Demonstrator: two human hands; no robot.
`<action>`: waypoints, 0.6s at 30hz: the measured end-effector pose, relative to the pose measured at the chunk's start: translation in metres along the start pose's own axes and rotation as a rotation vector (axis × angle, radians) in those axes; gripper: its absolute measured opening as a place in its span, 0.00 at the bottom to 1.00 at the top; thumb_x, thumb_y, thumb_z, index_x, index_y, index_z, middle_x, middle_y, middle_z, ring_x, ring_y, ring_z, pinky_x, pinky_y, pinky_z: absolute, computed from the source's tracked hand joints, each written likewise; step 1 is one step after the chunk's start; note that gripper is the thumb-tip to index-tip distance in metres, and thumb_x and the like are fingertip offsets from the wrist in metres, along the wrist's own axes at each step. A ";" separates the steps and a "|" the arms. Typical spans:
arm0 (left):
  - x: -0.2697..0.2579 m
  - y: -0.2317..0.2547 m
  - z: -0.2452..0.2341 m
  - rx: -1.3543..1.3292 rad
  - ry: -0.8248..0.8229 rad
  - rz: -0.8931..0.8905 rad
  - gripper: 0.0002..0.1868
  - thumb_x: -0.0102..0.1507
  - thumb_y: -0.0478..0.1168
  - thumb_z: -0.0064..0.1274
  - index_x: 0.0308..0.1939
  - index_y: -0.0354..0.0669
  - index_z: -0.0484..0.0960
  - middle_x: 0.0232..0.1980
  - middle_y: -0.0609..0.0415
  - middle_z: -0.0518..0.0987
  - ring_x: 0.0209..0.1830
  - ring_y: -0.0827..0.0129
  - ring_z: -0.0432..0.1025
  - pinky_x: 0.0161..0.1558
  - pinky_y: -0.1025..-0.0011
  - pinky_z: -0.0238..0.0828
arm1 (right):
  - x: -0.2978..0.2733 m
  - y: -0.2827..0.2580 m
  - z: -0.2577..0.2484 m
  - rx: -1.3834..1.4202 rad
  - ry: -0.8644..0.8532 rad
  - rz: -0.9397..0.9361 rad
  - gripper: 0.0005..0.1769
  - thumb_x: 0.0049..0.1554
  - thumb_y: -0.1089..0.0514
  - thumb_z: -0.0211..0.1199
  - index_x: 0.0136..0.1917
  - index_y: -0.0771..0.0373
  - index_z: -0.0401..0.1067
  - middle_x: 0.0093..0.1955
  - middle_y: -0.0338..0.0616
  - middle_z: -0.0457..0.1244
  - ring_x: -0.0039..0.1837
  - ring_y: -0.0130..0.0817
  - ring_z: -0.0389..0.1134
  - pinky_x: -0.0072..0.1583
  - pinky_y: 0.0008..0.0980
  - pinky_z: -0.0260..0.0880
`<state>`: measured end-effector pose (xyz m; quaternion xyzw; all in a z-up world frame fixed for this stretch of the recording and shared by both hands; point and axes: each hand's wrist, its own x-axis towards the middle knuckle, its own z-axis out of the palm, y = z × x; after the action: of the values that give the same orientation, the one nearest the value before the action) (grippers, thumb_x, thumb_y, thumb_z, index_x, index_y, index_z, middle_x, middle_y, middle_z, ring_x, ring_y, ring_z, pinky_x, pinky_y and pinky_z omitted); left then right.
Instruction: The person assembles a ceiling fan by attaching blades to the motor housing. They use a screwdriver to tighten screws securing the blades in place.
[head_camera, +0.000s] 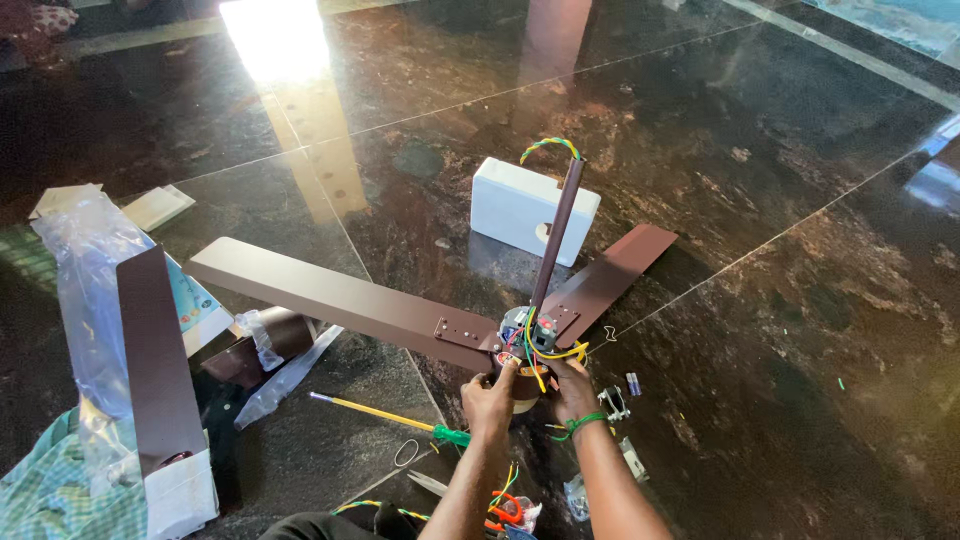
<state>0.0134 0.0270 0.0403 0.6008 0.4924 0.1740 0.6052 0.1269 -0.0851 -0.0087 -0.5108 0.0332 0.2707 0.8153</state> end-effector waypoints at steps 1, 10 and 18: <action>-0.001 0.000 0.000 -0.006 -0.002 0.011 0.43 0.50 0.62 0.68 0.52 0.26 0.82 0.57 0.39 0.77 0.53 0.55 0.78 0.54 0.60 0.74 | 0.002 -0.002 0.000 0.034 0.096 -0.026 0.16 0.52 0.56 0.69 0.54 0.58 0.73 0.48 0.37 0.68 0.52 0.32 0.67 0.52 0.35 0.67; -0.006 0.010 -0.007 -0.119 -0.033 0.028 0.34 0.51 0.57 0.68 0.45 0.27 0.86 0.40 0.43 0.88 0.39 0.63 0.83 0.44 0.65 0.77 | -0.019 -0.125 0.076 -0.378 0.199 -0.580 0.29 0.60 0.42 0.62 0.64 0.67 0.70 0.58 0.52 0.70 0.61 0.34 0.71 0.64 0.33 0.71; -0.003 0.005 -0.008 -0.189 -0.085 0.082 0.31 0.54 0.55 0.67 0.43 0.26 0.87 0.38 0.44 0.88 0.35 0.65 0.81 0.40 0.66 0.77 | -0.012 -0.151 0.129 -0.757 -0.246 -0.511 0.12 0.61 0.65 0.61 0.57 0.64 0.65 0.49 0.47 0.70 0.52 0.31 0.75 0.57 0.32 0.77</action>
<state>0.0071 0.0299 0.0475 0.5675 0.4228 0.2189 0.6718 0.1594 -0.0303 0.1795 -0.7281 -0.2914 0.1129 0.6101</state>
